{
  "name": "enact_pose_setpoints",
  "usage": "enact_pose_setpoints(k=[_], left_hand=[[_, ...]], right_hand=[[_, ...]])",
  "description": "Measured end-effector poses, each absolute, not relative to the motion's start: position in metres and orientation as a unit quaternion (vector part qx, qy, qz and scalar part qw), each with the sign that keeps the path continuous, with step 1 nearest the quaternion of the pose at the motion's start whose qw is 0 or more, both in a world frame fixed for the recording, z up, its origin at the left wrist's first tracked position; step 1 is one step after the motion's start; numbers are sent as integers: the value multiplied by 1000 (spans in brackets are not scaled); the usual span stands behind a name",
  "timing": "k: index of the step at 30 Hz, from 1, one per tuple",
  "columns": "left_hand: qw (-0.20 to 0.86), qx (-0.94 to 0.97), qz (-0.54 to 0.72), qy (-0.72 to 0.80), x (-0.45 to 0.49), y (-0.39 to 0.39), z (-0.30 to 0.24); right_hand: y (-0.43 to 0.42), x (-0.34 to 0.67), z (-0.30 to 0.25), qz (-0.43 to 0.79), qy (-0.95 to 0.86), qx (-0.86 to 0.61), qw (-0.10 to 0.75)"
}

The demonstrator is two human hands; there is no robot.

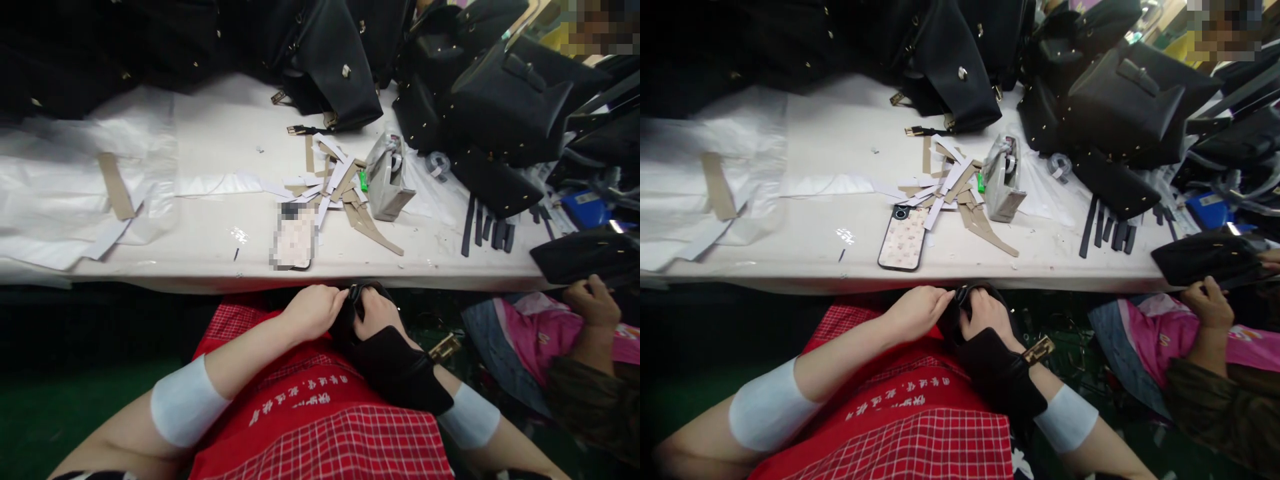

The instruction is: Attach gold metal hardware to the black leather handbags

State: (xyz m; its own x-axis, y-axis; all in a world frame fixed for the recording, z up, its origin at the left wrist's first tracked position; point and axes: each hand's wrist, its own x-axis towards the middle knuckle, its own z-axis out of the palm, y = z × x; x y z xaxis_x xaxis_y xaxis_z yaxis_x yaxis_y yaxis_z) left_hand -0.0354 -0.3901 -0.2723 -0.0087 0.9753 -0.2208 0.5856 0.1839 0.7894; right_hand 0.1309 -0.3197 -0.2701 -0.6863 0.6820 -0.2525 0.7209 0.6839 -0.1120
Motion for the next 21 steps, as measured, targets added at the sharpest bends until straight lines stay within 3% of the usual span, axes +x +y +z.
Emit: enact_pose_setpoints(k=[4,7,10,12,17,21], left_hand=[[556,485,316,596,-36,-403,-288],[612,435,328,574,-39,-406,-293],[603,440,332,576,-39,-407,-289],[576,456,346,584,-36,-406,-283],[401,537,298,679,-22,-399,-263],[367,549,203,723,-11,-389,-249]], right_hand=[[-329,140,-262,-142,914,379,7],[-331,146,-260,-163,904,389,-74],[-330,152,-263,-211,868,425,-146],[-329,153,-264,-230,860,429,-151],[-329,149,-265,-176,904,381,-83],[-331,163,-281,-160,910,380,-32]])
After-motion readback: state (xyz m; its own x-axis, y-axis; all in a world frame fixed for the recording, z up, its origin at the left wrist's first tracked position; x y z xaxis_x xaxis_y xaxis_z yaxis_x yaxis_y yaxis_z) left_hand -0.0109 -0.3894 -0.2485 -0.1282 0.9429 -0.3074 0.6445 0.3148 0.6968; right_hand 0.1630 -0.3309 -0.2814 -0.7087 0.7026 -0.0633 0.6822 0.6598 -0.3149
